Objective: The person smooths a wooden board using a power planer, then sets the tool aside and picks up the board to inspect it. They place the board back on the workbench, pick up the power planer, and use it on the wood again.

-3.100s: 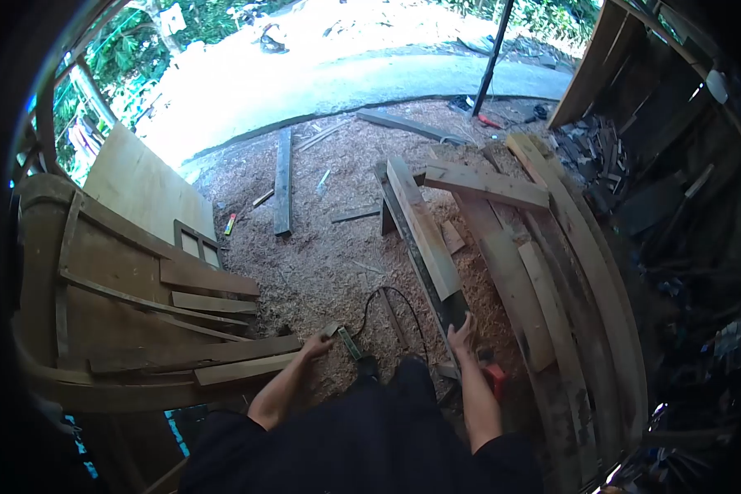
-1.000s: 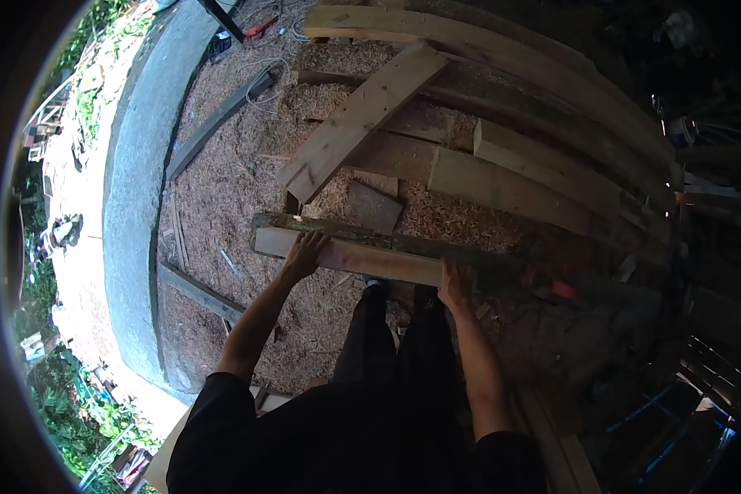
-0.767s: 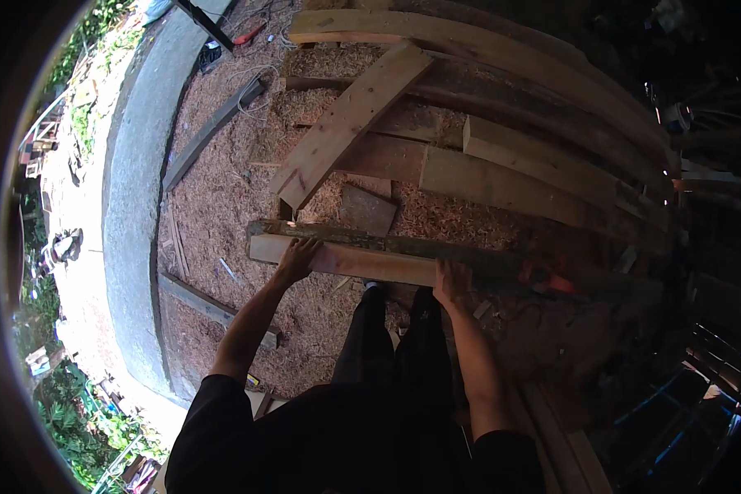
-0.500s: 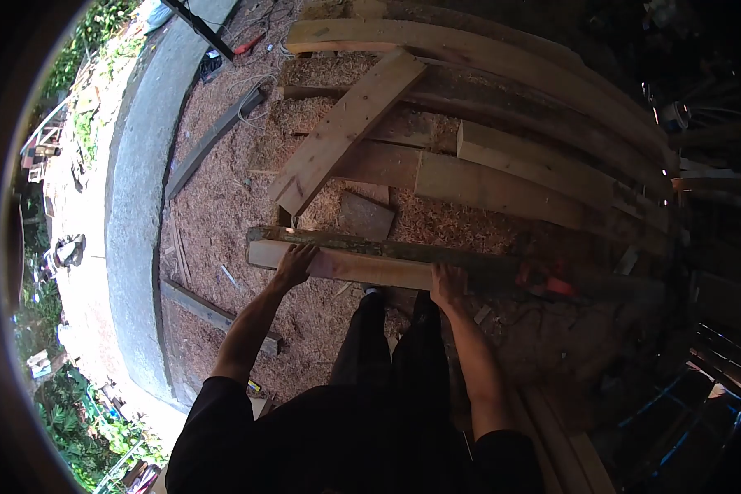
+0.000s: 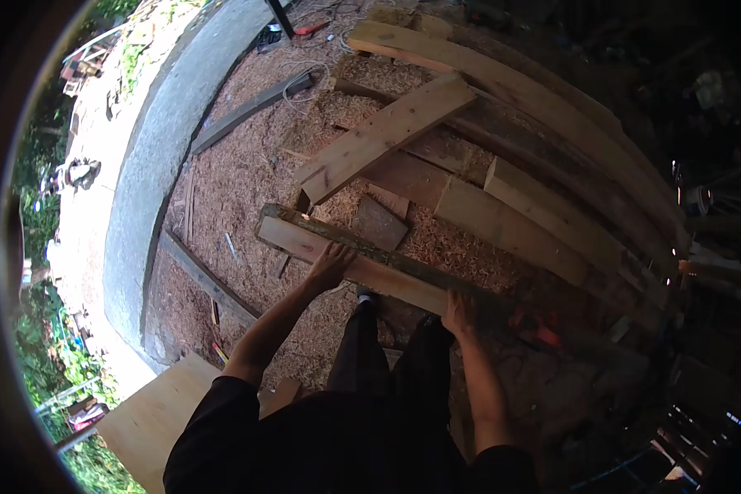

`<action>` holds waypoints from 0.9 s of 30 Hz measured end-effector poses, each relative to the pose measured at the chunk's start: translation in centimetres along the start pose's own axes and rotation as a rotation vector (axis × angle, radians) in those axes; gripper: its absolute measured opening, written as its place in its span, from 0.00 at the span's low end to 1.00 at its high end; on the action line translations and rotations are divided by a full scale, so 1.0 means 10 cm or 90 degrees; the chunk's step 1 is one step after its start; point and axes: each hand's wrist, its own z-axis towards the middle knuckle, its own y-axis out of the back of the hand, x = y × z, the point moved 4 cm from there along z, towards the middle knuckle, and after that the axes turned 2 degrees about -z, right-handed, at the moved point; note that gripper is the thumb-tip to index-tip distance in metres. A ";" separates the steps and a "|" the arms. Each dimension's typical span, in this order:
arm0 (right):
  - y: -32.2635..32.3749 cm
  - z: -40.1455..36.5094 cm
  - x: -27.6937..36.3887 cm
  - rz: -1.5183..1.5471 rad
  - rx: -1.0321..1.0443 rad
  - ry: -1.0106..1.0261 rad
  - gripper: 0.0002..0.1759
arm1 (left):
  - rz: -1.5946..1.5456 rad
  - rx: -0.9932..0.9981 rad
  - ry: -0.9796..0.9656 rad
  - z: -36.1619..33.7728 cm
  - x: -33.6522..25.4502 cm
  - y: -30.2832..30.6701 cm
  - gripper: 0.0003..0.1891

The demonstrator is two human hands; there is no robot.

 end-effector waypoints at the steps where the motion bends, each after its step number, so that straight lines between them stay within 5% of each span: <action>1: 0.01 0.01 0.00 -0.014 -0.001 0.026 0.43 | -0.010 -0.011 -0.006 0.02 -0.18 0.06 0.33; 5: -0.06 0.08 -0.08 0.084 0.023 0.113 0.45 | 0.038 -0.033 -0.028 0.22 -0.86 0.06 0.28; 12: -0.02 0.00 -0.10 0.128 -0.003 0.211 0.43 | 0.115 -0.074 0.197 0.36 -1.59 -0.07 0.21; 21: 1.00 -0.68 0.29 -0.020 0.026 0.208 0.38 | -0.109 -0.115 0.241 -0.13 -1.81 0.71 0.33; 25: 1.77 -0.94 0.76 -0.090 -0.007 0.223 0.36 | -0.296 -0.390 0.416 -0.45 -2.09 0.96 0.44; 27: 2.07 -1.00 1.00 -0.123 0.002 0.248 0.35 | -0.567 -0.658 0.478 -0.71 -2.30 1.12 0.45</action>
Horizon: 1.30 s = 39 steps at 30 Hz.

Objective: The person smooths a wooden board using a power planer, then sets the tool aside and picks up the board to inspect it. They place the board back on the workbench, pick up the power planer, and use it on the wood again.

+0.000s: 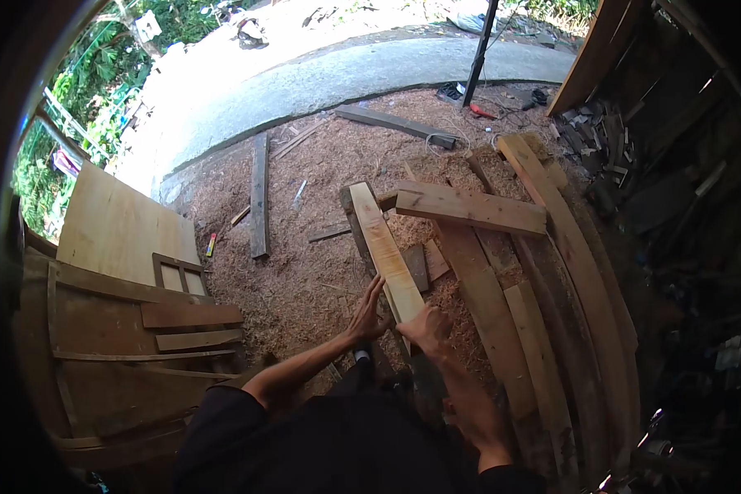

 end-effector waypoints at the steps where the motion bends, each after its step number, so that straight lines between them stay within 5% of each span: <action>1: 0.15 0.04 0.12 -0.024 0.018 0.023 0.35 | 0.003 -0.006 -0.005 -0.07 -0.08 0.07 0.45; 4: 0.53 0.12 0.40 -0.054 -0.003 0.019 0.38 | -0.077 0.068 -0.057 -0.15 -0.42 0.12 0.50; 7: 0.86 0.16 0.72 -0.052 -0.030 0.052 0.39 | -0.055 0.013 -0.033 0.05 -0.70 0.04 0.56; 9: 1.05 0.18 0.92 -0.060 -0.056 0.060 0.41 | -0.043 -0.164 -0.005 0.24 -0.74 0.08 0.61; 12: 1.17 0.35 0.98 -0.095 -0.095 0.091 0.41 | -0.182 -0.148 0.085 0.40 -0.70 0.21 0.62; 14: 1.25 0.41 1.04 0.208 0.007 0.228 0.36 | -0.128 -0.185 0.039 0.52 -0.88 0.50 0.61; 16: 1.33 0.27 1.03 0.177 -0.030 0.246 0.31 | -0.311 -0.116 0.134 0.60 -0.97 0.67 0.60; 18: 1.20 0.40 0.96 0.355 -0.209 0.371 0.28 | -0.220 -0.166 0.047 0.64 -0.93 0.86 0.58; 22: 0.94 0.27 1.05 0.531 -0.191 0.445 0.31 | -0.302 -0.118 0.020 0.69 -0.73 1.00 0.57; 23: 0.80 0.29 1.14 0.626 -0.032 0.451 0.32 | -0.314 -0.118 0.023 0.68 -0.73 1.02 0.56; 26: 0.50 0.39 1.22 0.568 -0.104 0.457 0.32 | -0.307 -0.115 0.027 0.60 -0.69 1.02 0.57; 27: 0.37 0.38 1.16 0.588 0.013 0.399 0.35 | -0.297 -0.110 0.011 0.56 -0.68 1.00 0.57; 30: 0.18 0.38 1.12 0.722 0.023 0.470 0.36 | -0.325 -0.120 0.005 0.44 -0.61 0.90 0.53; 39: 0.57 0.35 1.02 0.630 0.005 0.478 0.37 | -0.340 -0.079 0.065 0.66 -0.76 0.78 0.55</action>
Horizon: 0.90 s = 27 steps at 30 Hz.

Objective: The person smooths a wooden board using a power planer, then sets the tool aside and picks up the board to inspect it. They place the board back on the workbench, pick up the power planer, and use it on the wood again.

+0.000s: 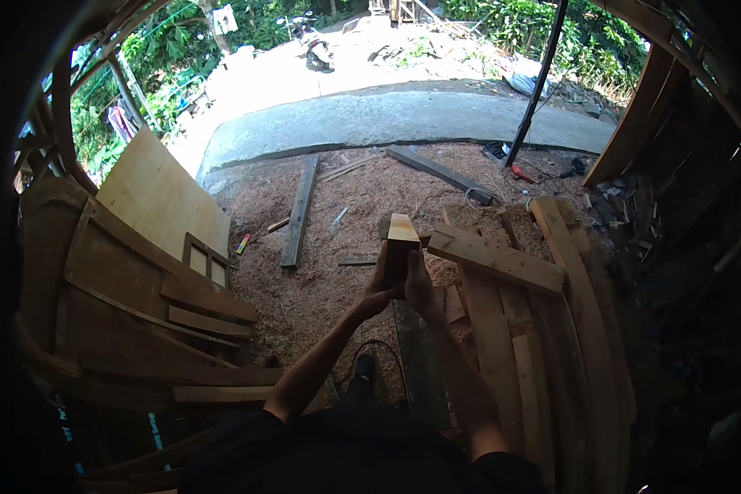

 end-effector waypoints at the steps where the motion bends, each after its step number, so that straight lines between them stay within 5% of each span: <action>1: 0.00 -0.01 -0.01 0.000 -0.002 -0.003 0.37 | -0.004 -0.007 -0.024 0.00 0.02 -0.01 0.55; 14: -0.25 0.08 -0.05 0.019 0.022 -0.004 0.34 | -0.137 -0.027 -0.009 -0.11 -0.11 0.19 0.48; 27: -0.43 -0.22 -0.25 -0.016 0.011 0.054 0.31 | -0.064 -0.075 -0.014 -0.43 0.23 0.27 0.47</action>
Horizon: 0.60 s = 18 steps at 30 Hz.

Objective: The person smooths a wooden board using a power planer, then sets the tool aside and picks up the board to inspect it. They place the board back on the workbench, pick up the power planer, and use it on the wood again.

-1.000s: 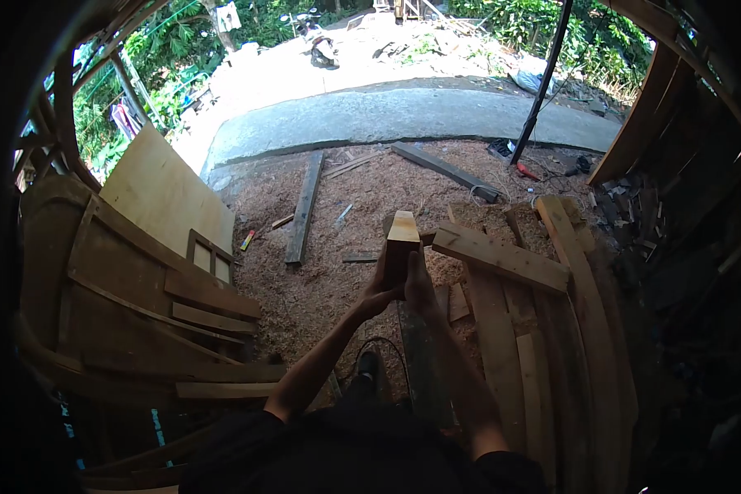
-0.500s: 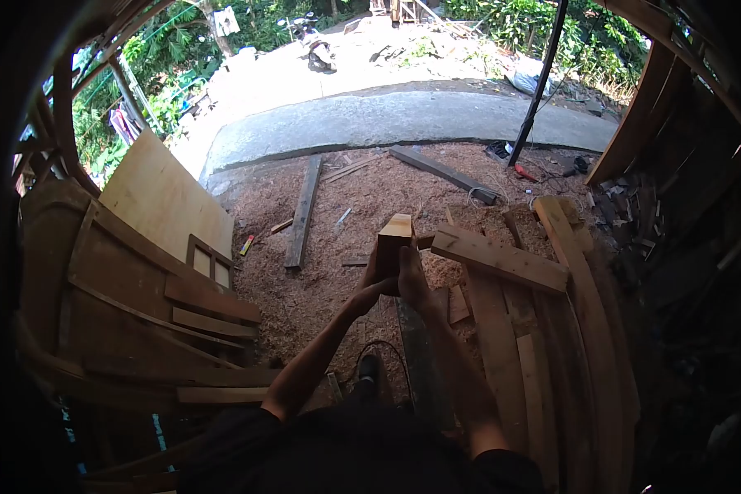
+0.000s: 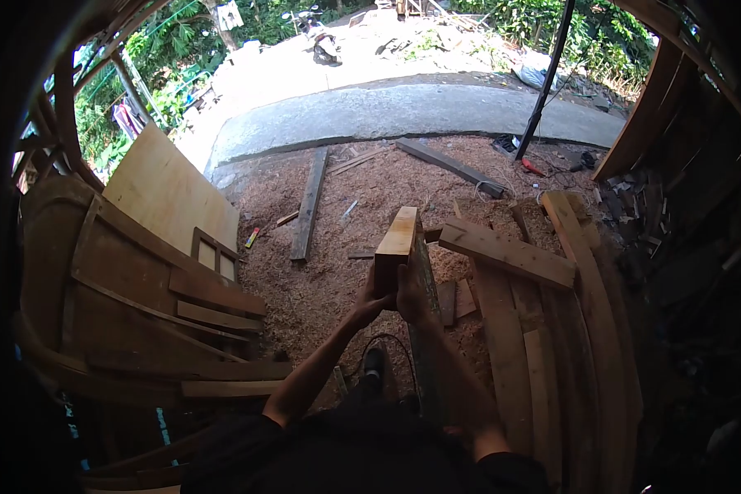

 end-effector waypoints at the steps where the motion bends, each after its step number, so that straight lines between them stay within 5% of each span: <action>1: 0.00 0.00 -0.02 -0.002 0.001 0.000 0.31 | 0.018 0.002 -0.005 0.00 0.01 0.00 0.47; 10: 0.07 0.09 0.05 0.007 0.010 0.048 0.33 | -0.087 0.030 0.017 0.06 -0.17 -0.10 0.44; 12: 0.17 0.07 0.16 -0.096 0.023 -0.126 0.36 | -0.116 0.036 0.026 0.09 -0.18 -0.12 0.44; 15: 0.20 0.12 0.38 0.144 -0.015 -0.040 0.36 | -0.098 0.068 0.072 0.14 -0.05 -0.14 0.50; 18: 0.24 0.08 0.43 0.063 -0.069 0.000 0.35 | -0.116 0.078 0.007 0.19 -0.06 -0.25 0.50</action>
